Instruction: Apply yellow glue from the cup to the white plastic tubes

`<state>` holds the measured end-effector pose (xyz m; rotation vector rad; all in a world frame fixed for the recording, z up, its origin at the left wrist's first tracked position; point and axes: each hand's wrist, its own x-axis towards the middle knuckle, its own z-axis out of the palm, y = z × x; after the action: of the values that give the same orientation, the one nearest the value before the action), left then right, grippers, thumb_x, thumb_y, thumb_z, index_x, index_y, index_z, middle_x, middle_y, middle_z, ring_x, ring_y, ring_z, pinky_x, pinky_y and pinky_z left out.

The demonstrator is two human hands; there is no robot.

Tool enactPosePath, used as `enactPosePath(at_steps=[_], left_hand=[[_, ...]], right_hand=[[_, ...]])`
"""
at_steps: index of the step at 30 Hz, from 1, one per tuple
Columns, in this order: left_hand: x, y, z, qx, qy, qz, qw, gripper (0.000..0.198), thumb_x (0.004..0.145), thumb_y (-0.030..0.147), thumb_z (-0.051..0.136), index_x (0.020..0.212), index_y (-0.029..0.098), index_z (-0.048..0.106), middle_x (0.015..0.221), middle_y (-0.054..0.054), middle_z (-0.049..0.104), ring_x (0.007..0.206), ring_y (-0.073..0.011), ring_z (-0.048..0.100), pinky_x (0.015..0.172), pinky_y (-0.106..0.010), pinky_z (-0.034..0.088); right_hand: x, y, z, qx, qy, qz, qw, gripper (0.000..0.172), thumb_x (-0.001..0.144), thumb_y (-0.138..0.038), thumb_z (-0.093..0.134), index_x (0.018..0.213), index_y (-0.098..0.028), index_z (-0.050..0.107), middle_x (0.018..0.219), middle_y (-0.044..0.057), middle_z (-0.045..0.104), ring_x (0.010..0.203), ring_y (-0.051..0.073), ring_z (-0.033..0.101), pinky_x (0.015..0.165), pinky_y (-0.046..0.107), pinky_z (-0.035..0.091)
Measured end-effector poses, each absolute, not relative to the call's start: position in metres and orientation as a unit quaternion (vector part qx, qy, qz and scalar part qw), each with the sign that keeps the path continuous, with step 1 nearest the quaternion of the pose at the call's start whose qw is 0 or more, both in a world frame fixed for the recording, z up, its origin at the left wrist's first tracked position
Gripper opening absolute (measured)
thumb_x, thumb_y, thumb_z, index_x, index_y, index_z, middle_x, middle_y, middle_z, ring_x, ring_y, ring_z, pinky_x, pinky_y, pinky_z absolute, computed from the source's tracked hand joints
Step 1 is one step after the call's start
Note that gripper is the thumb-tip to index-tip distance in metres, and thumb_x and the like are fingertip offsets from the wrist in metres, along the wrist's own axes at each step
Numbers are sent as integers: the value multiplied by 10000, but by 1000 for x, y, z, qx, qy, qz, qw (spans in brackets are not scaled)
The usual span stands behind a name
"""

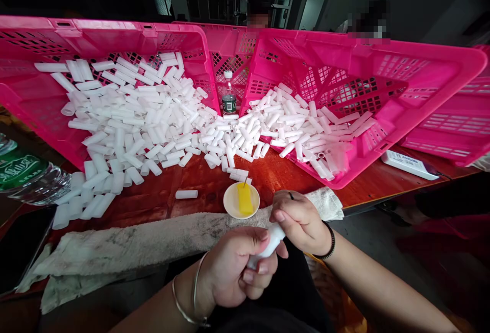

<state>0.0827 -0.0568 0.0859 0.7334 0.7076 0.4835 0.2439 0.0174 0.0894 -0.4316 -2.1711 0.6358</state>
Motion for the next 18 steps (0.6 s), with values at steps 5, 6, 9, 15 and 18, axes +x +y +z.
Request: enactPosePath(at_steps=[5, 6, 9, 15, 18], left_hand=[[101, -67, 77, 622, 478, 311, 536, 221, 869, 382, 442, 849, 183, 536, 725, -37, 537, 639, -153, 474, 604, -290, 385], [105, -68, 72, 678, 482, 304, 463, 193, 871, 345, 439, 875, 182, 542, 808, -74, 573, 737, -192, 509, 688, -333, 399], [120, -72, 60, 717, 469, 290, 426, 186, 872, 314, 426, 928, 177, 539, 901, -110, 593, 822, -233, 529, 769, -378, 402], [122, -82, 71, 598, 323, 163, 715, 364, 887, 460, 420, 1043, 171, 575, 733, -14, 541, 596, -128, 481, 563, -250, 419], [76, -71, 74, 718, 415, 203, 521, 524, 820, 492, 549, 1271, 235, 477, 1132, -102, 594, 947, -235, 569, 832, -357, 472]], right_hand=[[257, -13, 86, -354, -849, 213, 329, 374, 951, -264, 351, 586, -212, 411, 505, -28, 438, 456, 107, 424, 500, 248, 354], [261, -19, 83, -394, -840, 191, 322, 368, 949, -260, 359, 586, -213, 402, 500, -30, 431, 445, 107, 414, 491, 250, 343], [270, -37, 74, -466, -809, 135, 332, 341, 939, -255, 382, 600, -218, 396, 490, -27, 436, 432, 117, 424, 471, 257, 333], [301, -59, 80, -357, -853, 183, 335, 268, 924, -204, 370, 668, -232, 446, 552, -2, 518, 490, 138, 523, 486, 252, 415], [346, -57, 67, -417, -848, 189, 269, 298, 925, -232, 395, 640, -239, 480, 533, 0, 539, 463, 142, 540, 457, 253, 427]])
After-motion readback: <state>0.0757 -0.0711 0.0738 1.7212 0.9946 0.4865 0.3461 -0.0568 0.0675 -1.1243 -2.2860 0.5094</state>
